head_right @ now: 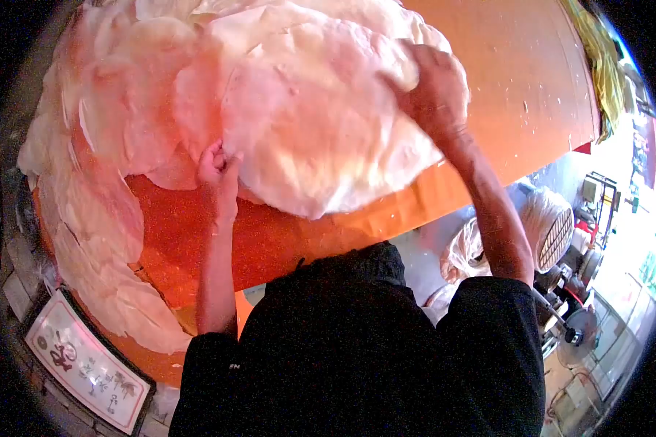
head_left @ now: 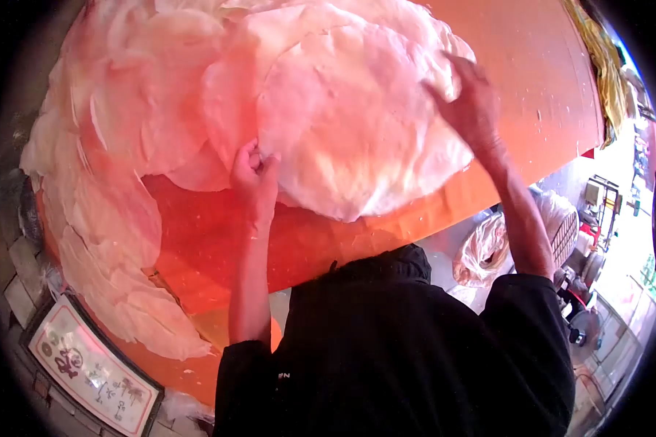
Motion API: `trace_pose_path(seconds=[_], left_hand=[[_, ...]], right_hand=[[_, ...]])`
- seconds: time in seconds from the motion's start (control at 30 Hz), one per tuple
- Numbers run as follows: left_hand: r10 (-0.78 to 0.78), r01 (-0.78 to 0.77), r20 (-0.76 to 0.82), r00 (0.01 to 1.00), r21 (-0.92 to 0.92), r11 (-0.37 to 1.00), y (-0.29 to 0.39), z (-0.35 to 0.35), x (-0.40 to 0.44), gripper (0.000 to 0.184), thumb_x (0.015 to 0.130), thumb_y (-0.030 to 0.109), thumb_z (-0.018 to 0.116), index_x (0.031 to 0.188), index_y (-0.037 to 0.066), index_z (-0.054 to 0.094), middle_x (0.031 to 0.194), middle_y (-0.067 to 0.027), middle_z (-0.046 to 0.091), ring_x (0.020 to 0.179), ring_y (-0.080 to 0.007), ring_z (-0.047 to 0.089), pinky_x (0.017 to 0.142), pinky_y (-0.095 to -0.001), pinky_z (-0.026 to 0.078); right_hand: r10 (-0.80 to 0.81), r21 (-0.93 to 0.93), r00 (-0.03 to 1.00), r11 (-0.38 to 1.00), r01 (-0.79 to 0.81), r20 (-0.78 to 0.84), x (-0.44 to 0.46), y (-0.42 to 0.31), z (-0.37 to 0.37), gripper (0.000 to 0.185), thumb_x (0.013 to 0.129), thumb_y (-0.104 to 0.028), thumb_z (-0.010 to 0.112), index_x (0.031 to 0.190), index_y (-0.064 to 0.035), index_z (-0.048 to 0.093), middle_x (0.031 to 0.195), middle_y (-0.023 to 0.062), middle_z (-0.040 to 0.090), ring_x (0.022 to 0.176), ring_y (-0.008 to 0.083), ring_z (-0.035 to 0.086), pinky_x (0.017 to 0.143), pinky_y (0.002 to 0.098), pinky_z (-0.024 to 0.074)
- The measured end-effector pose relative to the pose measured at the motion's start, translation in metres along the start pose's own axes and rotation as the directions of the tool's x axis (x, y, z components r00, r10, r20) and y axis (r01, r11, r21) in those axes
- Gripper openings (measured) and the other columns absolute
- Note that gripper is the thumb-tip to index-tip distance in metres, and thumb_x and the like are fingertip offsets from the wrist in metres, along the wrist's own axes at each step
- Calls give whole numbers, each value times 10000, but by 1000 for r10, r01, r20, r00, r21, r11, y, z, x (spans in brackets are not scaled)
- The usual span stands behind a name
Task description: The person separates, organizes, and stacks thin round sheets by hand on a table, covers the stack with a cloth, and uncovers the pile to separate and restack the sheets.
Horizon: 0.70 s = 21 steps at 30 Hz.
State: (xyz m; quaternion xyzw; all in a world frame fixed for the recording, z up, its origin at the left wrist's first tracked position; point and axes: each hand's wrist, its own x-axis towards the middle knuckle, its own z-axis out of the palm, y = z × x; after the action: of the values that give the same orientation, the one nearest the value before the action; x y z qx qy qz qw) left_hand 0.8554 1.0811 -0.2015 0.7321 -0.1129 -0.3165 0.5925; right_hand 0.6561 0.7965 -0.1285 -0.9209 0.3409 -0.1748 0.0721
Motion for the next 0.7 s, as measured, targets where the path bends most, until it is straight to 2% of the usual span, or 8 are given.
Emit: trace_pose_path(seconds=[0.1, 0.2, 0.3, 0.33, 0.5, 0.53, 0.57, 0.7], left_hand=[[-35, 35, -5, 999, 108, 994, 6, -3, 1, 420, 823, 23, 640, 1216, -51, 513, 895, -47, 637, 830, -117, 598, 765, -259, 490], [48, -29, -49, 998, 325, 945, 13, -16, -3, 402, 814, 50, 655, 1193, -26, 544, 884, -62, 642, 815, -131, 603, 731, -268, 499], [215, -144, -109, 970, 457, 878, 13, -38, 17, 390, 812, 68, 660, 1182, -5, 561, 897, -79, 637, 809, -147, 609, 701, -277, 506], [297, -190, -137, 945, 511, 838, 13, -52, 30, 387, 812, 70, 659, 1181, 3, 564, 929, -91, 635, 814, -156, 611, 697, -282, 510], [399, -213, -249, 883, 546, 811, 14, -112, 87, 400, 797, 86, 670, 1177, 20, 566, 1094, -137, 604, 913, -220, 612, 768, -337, 520], [440, -148, -243, 865, 714, 684, 26, -123, 93, 423, 781, 103, 683, 1179, 25, 565, 1134, -152, 586, 984, -260, 588, 829, -374, 501], [478, -68, -229, 848, 847, 527, 32, -134, 101, 447, 765, 121, 696, 1182, 29, 564, 1173, -166, 567, 1055, -300, 565, 891, -411, 482], [378, -233, 119, 918, 933, 273, 31, -161, 107, 567, 707, 156, 737, 1226, 37, 543, 1273, -196, 514, 1215, -377, 461, 1008, -464, 392]], right_hand=[[-226, 8, 936, 973, 233, 272, -22, -34, 27, 741, 695, -413, 774, 1323, -122, 512, 1391, 211, 423, 1301, 385, 372, 1062, 511, 299], [-177, -27, 887, 978, 209, 427, -28, -41, 41, 837, 700, -444, 770, 1407, -155, 428, 1471, 228, 296, 1368, 422, 244, 1090, 535, 236], [-175, 190, 848, 978, 89, 501, 29, -42, 18, 469, 694, -346, 803, 1075, -99, 687, 1160, 175, 619, 1108, 345, 560, 952, 445, 435], [-237, 330, 913, 936, 124, 331, 52, -36, 25, 357, 692, -291, 817, 949, -67, 710, 955, 113, 691, 915, 279, 642, 837, 377, 501], [108, 267, 994, 958, -102, -5, 208, 24, 108, 490, 791, -393, 745, 1084, -12, 648, 856, 68, 693, 738, 148, 637, 677, 291, 509], [311, 436, 948, 845, -308, 67, 227, 32, 118, 468, 793, -406, 734, 1067, -34, 662, 810, 45, 670, 684, 142, 615, 650, 288, 501], [333, 634, 843, 557, -537, 422, 251, 63, 133, 456, 775, -424, 741, 1049, -66, 676, 742, 20, 623, 630, 129, 578, 621, 276, 487], [392, 719, 785, 337, -608, 480, 284, 54, 144, 397, 774, -401, 736, 1015, -89, 692, 764, 8, 606, 643, 117, 551, 623, 274, 485]])
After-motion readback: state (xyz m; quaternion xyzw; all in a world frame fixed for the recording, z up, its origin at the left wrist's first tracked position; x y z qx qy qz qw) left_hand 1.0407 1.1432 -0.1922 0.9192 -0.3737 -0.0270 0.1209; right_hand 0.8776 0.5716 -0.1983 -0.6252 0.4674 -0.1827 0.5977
